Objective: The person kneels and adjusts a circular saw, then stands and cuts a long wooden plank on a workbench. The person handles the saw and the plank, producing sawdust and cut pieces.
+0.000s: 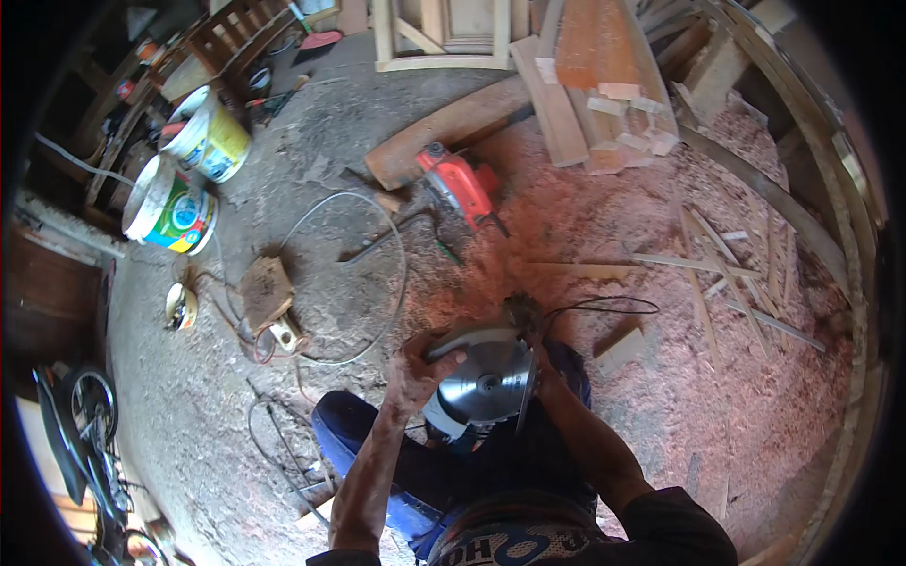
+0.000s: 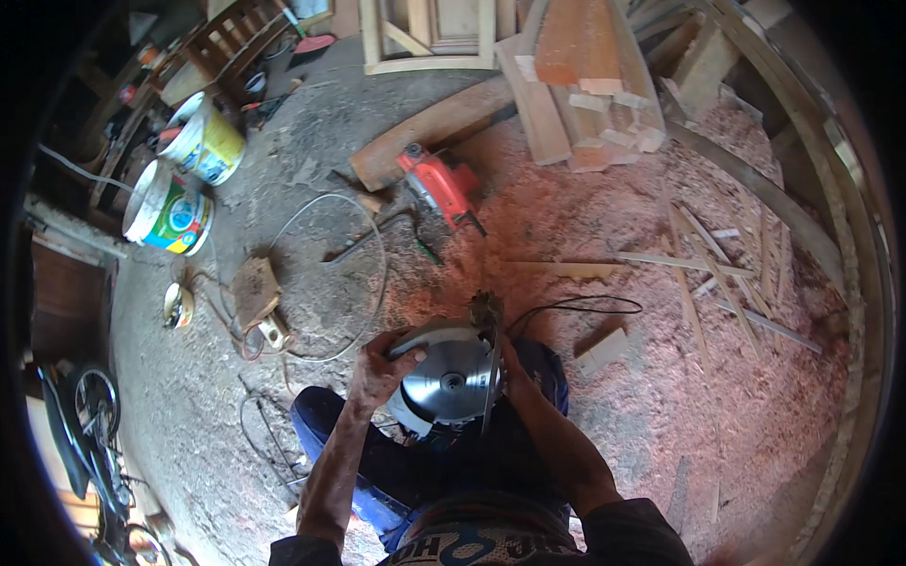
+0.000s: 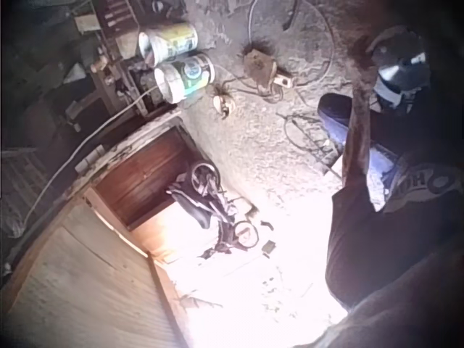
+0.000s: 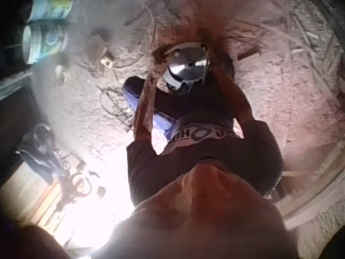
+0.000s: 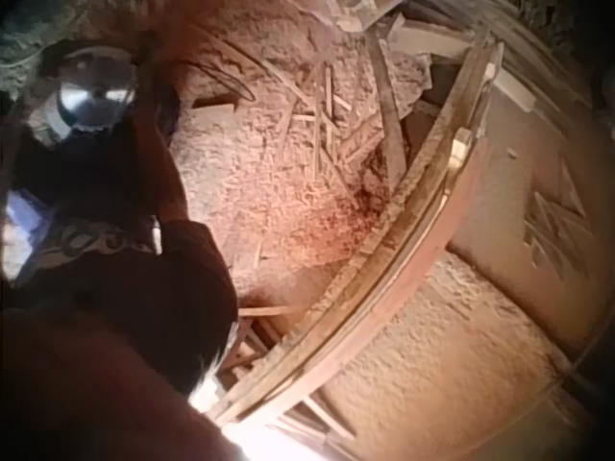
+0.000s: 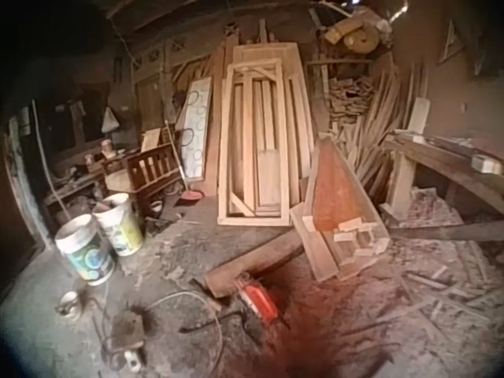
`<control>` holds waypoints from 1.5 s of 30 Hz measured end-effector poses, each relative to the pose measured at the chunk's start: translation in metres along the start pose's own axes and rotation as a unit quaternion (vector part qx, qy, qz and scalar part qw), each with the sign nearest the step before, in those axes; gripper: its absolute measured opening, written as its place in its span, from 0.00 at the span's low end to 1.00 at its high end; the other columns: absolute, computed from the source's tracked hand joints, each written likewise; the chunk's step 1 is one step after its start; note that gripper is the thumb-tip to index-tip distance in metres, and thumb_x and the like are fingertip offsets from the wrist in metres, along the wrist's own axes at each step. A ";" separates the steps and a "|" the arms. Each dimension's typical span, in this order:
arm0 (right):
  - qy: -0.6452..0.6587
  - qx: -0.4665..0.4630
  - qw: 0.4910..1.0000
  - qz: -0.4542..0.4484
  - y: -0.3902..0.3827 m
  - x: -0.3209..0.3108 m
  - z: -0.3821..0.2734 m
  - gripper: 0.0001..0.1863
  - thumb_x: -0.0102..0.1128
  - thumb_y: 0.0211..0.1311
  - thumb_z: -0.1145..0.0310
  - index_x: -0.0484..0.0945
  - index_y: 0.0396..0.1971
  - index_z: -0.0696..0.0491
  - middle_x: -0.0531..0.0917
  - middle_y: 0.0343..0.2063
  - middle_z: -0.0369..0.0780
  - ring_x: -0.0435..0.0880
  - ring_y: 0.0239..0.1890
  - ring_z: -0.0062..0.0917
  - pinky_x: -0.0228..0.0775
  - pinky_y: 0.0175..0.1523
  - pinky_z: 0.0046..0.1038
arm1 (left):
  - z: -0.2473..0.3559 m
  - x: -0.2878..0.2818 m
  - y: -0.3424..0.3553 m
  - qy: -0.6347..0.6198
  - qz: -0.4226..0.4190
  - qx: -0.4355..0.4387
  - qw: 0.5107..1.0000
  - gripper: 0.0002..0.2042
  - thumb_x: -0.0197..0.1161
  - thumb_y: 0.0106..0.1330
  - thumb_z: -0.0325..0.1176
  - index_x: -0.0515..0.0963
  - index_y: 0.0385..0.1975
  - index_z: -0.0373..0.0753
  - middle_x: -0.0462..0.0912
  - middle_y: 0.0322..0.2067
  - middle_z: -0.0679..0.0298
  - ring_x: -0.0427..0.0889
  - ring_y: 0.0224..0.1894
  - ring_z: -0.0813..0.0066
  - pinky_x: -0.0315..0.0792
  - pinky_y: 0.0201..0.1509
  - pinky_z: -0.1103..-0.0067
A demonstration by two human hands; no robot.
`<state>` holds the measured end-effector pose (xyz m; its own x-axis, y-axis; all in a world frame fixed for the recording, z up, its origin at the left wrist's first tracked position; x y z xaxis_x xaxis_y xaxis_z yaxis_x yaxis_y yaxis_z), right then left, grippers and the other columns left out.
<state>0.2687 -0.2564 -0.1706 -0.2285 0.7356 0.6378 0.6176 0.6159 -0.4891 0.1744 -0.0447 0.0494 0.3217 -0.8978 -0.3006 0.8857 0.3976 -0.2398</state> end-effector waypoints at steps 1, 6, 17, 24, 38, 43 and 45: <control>-0.009 -0.007 1.000 -0.002 -0.006 -0.008 -0.006 0.22 0.55 0.75 0.54 0.77 0.54 0.59 0.84 0.44 0.42 0.84 0.45 0.27 0.76 0.52 0.30 | 0.023 0.004 -0.008 -0.018 0.009 0.010 1.000 0.22 0.79 0.56 0.42 0.84 0.44 0.34 0.87 0.35 0.59 0.87 0.39 0.68 0.79 0.43 0.71; -0.124 -0.071 0.990 0.007 -0.048 -0.052 -0.059 0.24 0.56 0.75 0.55 0.75 0.58 0.60 0.85 0.48 0.43 0.85 0.48 0.29 0.78 0.56 0.30 | 0.084 0.040 -0.031 0.162 -0.070 0.164 0.971 0.19 0.81 0.51 0.44 0.84 0.34 0.38 0.85 0.33 0.61 0.86 0.33 0.59 0.80 0.37 0.68; -0.893 0.079 0.398 -0.197 -0.168 0.065 -0.201 0.18 0.60 0.62 0.72 0.76 0.53 0.51 0.85 0.41 0.44 0.87 0.42 0.42 0.80 0.41 0.44 | 0.126 0.116 -0.068 0.278 -0.108 0.353 0.887 0.23 0.78 0.50 0.50 0.78 0.33 0.39 0.81 0.29 0.60 0.84 0.30 0.62 0.78 0.35 0.68; -0.914 0.165 0.265 -0.259 -0.164 0.040 -0.170 0.14 0.51 0.71 0.60 0.77 0.51 0.47 0.86 0.33 0.44 0.88 0.42 0.42 0.79 0.39 0.45 | 0.143 0.145 -0.101 0.386 -0.180 0.403 0.810 0.24 0.76 0.50 0.52 0.77 0.36 0.38 0.80 0.31 0.61 0.83 0.38 0.64 0.76 0.46 0.69; -0.878 0.219 0.297 -0.304 -0.162 0.022 -0.122 0.15 0.61 0.61 0.56 0.83 0.42 0.49 0.86 0.35 0.44 0.87 0.41 0.43 0.80 0.42 0.44 | 0.130 0.155 -0.113 0.423 -0.219 0.420 0.772 0.20 0.72 0.56 0.52 0.76 0.35 0.43 0.79 0.32 0.66 0.81 0.41 0.70 0.73 0.48 0.68; -0.889 0.140 0.294 -0.323 -0.164 0.019 -0.122 0.11 0.61 0.60 0.59 0.85 0.39 0.47 0.87 0.32 0.43 0.88 0.38 0.42 0.81 0.39 0.42 | 0.136 0.160 -0.118 0.418 -0.227 0.422 0.772 0.19 0.73 0.56 0.49 0.76 0.34 0.41 0.79 0.32 0.66 0.81 0.40 0.72 0.78 0.40 0.75; -0.900 0.118 0.318 -0.272 -0.164 0.009 -0.124 0.11 0.56 0.65 0.58 0.85 0.38 0.45 0.87 0.32 0.43 0.88 0.38 0.42 0.80 0.37 0.43 | 0.137 0.161 -0.118 0.419 -0.226 0.422 0.771 0.19 0.73 0.55 0.49 0.76 0.34 0.41 0.79 0.32 0.65 0.81 0.40 0.72 0.79 0.39 0.77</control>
<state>0.2586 -0.3855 -0.0113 -0.4455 -0.6605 -0.6044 0.0927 0.6374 -0.7649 0.1675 -0.2624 0.1556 -0.1006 -0.3304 -0.9385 0.8602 -0.5029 0.0849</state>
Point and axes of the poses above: each hand's wrist, its own y-axis towards the middle knuckle, its own x-axis out of the palm, z = x × y, the point moved 8 cm from there along y, towards the middle knuckle
